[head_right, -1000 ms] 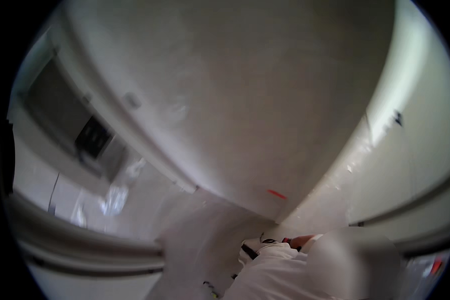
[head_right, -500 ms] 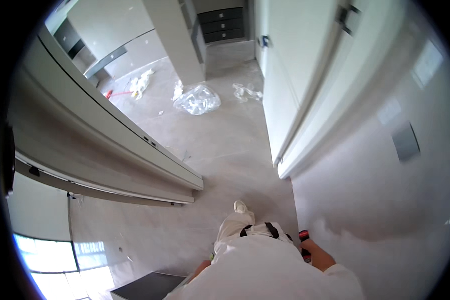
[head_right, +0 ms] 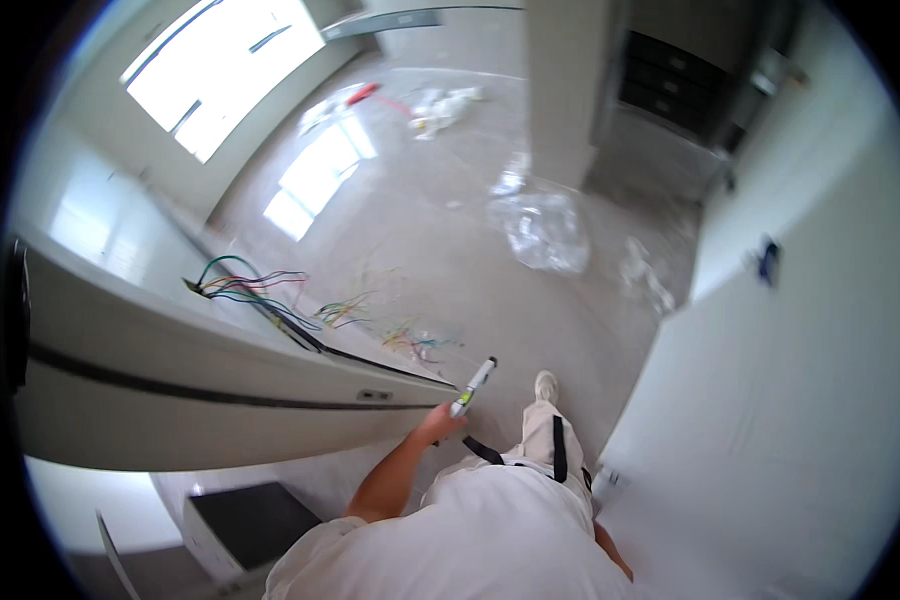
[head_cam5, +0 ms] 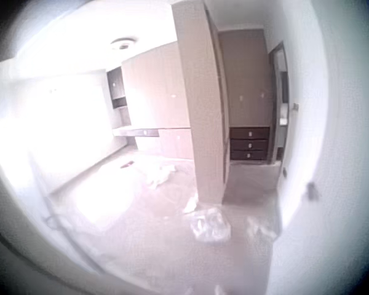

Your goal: The person installs a rectangular electrical fixture on the ceiling by positioning a dark cover plate over the junction box and securing it with a cordless drill. They then move to a wall outlet, strip the ends of several colored wires using pliers, and prepare them for connection.

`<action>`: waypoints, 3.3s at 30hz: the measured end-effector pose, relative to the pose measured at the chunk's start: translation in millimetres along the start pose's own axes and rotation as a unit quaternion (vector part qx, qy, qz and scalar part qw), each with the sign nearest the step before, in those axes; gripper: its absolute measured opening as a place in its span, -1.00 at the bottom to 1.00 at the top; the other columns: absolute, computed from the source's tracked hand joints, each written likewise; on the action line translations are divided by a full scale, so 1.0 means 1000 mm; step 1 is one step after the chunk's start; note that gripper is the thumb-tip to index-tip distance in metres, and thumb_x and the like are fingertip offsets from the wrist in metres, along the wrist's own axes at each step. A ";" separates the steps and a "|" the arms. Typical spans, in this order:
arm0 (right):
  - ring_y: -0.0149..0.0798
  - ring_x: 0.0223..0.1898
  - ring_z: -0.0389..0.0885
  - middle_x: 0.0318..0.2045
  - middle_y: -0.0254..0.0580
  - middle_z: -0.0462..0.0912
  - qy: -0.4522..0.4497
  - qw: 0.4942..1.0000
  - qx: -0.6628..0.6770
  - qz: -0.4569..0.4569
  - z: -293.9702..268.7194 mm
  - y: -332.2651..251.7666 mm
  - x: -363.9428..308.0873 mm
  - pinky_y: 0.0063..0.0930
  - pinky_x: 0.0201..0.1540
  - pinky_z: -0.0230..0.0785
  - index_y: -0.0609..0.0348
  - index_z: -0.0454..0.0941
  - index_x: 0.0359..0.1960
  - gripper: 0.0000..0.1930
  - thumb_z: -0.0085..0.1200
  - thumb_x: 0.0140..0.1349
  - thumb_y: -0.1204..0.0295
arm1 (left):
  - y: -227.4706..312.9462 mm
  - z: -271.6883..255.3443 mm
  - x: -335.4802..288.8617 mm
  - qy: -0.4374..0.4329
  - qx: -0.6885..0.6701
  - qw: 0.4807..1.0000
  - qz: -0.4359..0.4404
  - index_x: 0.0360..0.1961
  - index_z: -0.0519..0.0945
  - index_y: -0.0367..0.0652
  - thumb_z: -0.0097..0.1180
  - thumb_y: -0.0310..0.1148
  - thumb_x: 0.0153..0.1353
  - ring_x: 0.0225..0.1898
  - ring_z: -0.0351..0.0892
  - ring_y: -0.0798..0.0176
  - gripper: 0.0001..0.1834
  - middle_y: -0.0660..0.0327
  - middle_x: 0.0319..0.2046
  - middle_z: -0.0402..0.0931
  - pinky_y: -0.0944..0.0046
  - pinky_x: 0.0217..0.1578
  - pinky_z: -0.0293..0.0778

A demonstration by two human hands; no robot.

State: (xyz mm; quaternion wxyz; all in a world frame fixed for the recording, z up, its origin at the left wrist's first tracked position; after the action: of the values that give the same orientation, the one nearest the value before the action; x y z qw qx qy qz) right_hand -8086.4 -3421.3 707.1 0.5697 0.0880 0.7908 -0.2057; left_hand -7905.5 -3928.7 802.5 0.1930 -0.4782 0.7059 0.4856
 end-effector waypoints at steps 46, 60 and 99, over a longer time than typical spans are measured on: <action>-0.07 -0.40 0.65 -0.39 -0.05 0.64 -0.161 0.749 -0.601 -0.228 0.001 -1.323 0.336 -0.10 -0.31 0.58 0.34 0.56 -0.26 -0.72 0.36 0.00 0.51 | 0.408 0.041 0.253 0.259 -0.783 0.355 -0.440 -0.08 0.57 -0.37 0.33 -0.23 0.25 -0.41 0.65 0.01 -0.59 0.06 -0.28 0.58 -0.02 -0.52 0.58; -0.12 -0.40 0.67 -0.35 -0.09 0.68 -0.164 0.514 -0.793 -0.283 0.063 -1.276 0.238 -0.08 -0.30 0.58 0.30 0.62 -0.18 -0.60 0.45 -0.04 0.39 | 0.486 0.072 0.349 0.328 -0.839 0.199 -0.385 -0.27 0.63 -0.31 0.37 -0.17 0.21 -0.46 0.59 0.05 -0.63 0.08 -0.40 0.57 -0.03 -0.45 0.52; -0.14 -0.31 0.70 -0.27 -0.05 0.72 -0.159 0.487 -0.810 -0.285 0.117 -1.365 0.310 -0.20 -0.21 0.56 0.24 0.68 -0.13 -0.51 0.47 -0.09 0.25 | 0.480 -0.104 0.347 0.345 -0.772 0.304 -0.439 -0.02 0.55 -0.36 0.37 -0.19 0.19 -0.27 0.62 0.07 -0.51 0.05 -0.21 0.62 -0.01 -0.27 0.52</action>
State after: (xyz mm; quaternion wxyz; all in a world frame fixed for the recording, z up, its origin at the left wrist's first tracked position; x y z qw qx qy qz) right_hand -8599.0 -4729.1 692.3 0.4157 -0.6769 0.4862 0.3641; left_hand -8461.8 -4154.4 834.2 -0.3410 -0.7717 -0.3033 0.4429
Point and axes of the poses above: each hand's wrist, its own x-axis towards the middle knuckle, its own z-axis out of the palm, y = z × x, the point moved 1 cm from there along x, towards the middle knuckle
